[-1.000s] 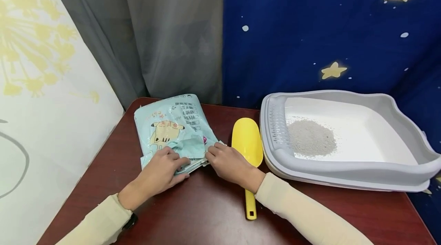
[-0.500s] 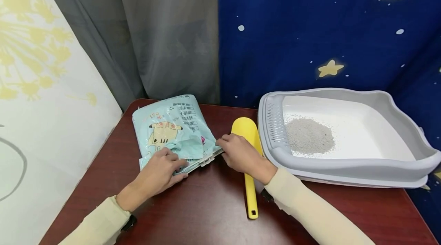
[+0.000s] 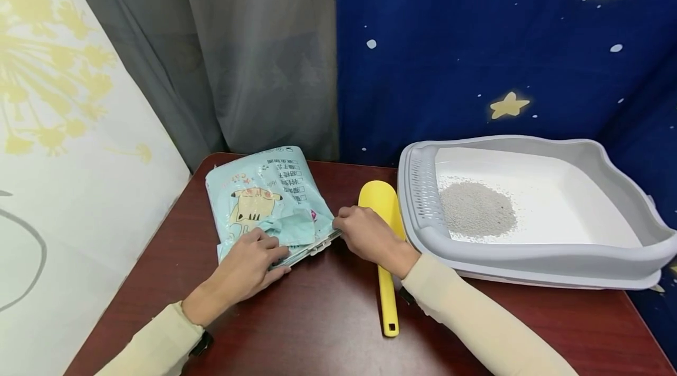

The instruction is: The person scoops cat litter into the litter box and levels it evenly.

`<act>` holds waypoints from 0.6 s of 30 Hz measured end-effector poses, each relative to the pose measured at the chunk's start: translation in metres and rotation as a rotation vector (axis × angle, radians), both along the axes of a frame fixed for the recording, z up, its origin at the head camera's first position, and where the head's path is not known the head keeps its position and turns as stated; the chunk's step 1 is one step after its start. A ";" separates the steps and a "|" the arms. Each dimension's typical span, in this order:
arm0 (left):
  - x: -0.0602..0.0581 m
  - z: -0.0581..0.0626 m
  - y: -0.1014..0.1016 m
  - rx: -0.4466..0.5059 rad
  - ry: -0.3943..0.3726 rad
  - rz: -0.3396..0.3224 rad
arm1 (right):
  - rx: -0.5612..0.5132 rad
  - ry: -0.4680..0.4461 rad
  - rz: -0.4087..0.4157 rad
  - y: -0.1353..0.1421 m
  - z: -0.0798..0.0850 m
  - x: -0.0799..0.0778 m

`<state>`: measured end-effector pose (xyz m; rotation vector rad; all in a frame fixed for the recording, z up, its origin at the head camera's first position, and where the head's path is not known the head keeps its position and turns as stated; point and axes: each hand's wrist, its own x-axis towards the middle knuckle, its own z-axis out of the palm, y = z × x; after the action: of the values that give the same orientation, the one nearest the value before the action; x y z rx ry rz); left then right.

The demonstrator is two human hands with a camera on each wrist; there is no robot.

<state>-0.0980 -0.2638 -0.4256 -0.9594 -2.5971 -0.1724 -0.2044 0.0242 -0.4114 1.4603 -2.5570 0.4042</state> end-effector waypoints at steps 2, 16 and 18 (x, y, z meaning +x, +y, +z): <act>0.000 0.000 0.000 0.014 -0.003 -0.004 | 0.008 0.006 0.000 -0.001 0.000 0.000; -0.001 0.001 0.001 0.008 -0.035 0.009 | 0.050 0.164 0.138 -0.010 -0.001 0.004; 0.000 0.001 0.001 0.007 -0.032 0.012 | 0.076 0.180 0.155 -0.012 -0.001 0.005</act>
<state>-0.0981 -0.2633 -0.4247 -0.9461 -2.6295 -0.1951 -0.1998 0.0123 -0.4123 1.6468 -2.3514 0.1871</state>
